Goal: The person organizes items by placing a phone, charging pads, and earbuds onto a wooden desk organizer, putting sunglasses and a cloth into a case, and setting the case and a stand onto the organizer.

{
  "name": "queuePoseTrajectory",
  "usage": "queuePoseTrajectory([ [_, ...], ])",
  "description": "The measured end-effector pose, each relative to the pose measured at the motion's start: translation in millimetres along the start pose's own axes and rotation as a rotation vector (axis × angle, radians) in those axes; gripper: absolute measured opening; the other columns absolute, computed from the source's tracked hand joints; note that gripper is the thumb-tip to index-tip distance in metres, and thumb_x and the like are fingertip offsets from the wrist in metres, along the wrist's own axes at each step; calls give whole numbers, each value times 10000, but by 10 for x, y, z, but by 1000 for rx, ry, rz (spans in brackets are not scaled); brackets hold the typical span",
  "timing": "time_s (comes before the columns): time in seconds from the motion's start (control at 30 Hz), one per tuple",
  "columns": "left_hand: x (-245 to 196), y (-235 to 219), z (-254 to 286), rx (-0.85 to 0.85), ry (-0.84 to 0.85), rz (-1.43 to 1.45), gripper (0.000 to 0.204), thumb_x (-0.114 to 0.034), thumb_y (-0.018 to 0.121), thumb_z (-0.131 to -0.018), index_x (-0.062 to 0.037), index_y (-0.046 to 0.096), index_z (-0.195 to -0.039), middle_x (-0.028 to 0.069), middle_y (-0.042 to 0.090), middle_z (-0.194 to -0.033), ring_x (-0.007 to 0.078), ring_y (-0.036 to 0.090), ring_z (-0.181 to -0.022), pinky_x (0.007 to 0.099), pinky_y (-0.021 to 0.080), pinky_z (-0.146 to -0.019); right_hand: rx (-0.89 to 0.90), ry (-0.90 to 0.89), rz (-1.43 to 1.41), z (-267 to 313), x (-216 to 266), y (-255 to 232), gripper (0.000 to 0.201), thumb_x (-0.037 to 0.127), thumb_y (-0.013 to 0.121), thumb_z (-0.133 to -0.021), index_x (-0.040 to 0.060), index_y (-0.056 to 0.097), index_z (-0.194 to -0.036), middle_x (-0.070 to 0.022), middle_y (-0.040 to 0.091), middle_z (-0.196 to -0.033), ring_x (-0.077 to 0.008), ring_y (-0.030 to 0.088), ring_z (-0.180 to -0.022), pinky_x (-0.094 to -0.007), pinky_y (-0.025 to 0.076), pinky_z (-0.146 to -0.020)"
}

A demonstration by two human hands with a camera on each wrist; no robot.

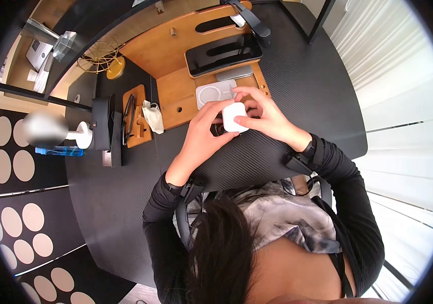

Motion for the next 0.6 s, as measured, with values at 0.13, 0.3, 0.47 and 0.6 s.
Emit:
queuePoseTrajectory([
  [0.13, -10, 47, 28, -9, -17, -5, 708, -39, 843, -669, -60, 528, -1304, 98, 560, -1256, 233, 605, -1118, 365, 542, -929, -39, -48, -17, 17, 8, 38, 528, 97, 757, -822, 34, 513, -1287, -58, 502, -1116, -107, 606, -855, -241, 531, -700],
  [0.3, 6, 105, 20, -54, -35, -10, 718, -34, 844, -670, -61, 514, -1307, 107, 551, -1274, 240, 587, -1160, 378, 538, -953, -42, -67, 82, 36, 44, 28, 467, 99, 748, -836, 12, 532, -1241, -64, 515, -1150, -127, 610, -918, -247, 552, -728],
  [0.47, -57, 19, 31, 1, -12, -35, 692, -22, 837, -673, -52, 529, -1292, 104, 573, -1253, 233, 598, -1142, 371, 548, -942, -39, -72, 56, 50, 15, 37, 432, 146, 759, -836, 12, 554, -1192, -79, 526, -1171, -113, 618, -856, -251, 563, -692],
  [0.6, -83, -12, 89, -47, 16, -64, 660, -23, 834, -663, -57, 564, -1264, 102, 621, -1185, 229, 641, -1063, 355, 559, -900, 45, -58, -21, 68, 31, 72, 470, 122, 723, -864, 31, 503, -1270, -88, 521, -1173, -131, 612, -913, -275, 570, -770],
])
Point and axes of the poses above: each hand's wrist, its own z-axis away from the middle knuckle, its own y-axis out of the palm, x = y × z, the point moved 1 cm from there along -z, towards the middle knuckle
